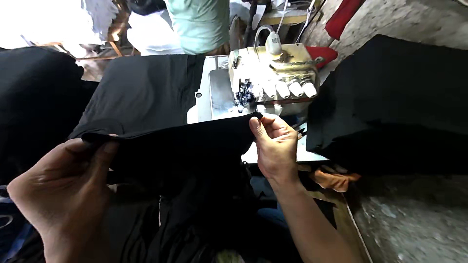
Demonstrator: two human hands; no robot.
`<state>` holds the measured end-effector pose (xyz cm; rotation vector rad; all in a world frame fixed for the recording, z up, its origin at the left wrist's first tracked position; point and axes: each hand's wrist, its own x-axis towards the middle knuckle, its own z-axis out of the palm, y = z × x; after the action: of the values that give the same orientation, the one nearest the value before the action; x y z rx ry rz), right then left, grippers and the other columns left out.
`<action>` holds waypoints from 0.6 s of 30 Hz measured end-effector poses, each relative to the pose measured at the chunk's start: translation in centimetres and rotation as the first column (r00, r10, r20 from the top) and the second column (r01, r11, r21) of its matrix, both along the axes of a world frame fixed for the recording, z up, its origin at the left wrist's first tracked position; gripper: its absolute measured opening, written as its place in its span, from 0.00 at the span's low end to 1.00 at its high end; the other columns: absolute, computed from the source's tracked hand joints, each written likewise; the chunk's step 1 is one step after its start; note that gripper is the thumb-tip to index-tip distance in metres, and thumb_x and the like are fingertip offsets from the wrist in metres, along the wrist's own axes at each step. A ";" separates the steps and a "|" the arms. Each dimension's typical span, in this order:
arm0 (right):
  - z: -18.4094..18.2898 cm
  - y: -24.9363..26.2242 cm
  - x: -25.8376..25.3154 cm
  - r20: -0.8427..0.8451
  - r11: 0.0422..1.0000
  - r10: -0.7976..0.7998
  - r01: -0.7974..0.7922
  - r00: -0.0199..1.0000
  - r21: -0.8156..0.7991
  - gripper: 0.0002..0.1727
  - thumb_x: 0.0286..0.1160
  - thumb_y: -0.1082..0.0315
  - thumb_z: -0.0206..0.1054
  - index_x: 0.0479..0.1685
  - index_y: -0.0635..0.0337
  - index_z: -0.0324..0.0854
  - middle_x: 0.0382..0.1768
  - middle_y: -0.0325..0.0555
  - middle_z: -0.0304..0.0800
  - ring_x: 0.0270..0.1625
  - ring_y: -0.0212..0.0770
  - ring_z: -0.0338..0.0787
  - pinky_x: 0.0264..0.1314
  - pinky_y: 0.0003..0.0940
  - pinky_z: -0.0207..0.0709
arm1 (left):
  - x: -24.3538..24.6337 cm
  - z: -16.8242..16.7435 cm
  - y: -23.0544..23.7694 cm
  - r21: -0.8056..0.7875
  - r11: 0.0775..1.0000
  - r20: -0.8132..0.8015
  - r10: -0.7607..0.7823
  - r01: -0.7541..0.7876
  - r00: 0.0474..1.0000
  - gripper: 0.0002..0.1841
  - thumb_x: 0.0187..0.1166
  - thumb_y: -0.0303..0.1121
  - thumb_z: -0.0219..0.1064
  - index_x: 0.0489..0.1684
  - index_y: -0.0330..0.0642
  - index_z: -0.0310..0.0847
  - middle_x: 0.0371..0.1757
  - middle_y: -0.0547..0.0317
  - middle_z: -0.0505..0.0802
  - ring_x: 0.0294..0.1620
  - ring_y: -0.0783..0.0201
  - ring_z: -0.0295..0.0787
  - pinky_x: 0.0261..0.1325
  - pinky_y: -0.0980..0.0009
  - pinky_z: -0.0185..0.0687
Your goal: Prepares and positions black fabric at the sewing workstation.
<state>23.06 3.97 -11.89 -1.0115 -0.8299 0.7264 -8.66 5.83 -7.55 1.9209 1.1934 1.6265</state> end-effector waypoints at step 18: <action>0.1 0.7 -0.5 -0.150 0.998 0.066 -0.066 0.987 0.007 0.04 0.71 0.76 0.76 0.40 0.62 0.90 0.34 0.42 0.94 0.36 0.30 0.92 0.44 0.27 0.89 | 0.6 -0.4 0.5 -0.005 0.999 -0.078 0.031 -0.032 0.996 0.07 0.83 0.29 0.67 0.52 0.45 0.87 0.48 0.77 0.94 0.47 0.81 0.89 0.54 0.80 0.86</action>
<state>22.57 4.69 -11.76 -0.9193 -0.7359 0.8474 -8.02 6.29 -7.99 1.9875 1.2634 1.5743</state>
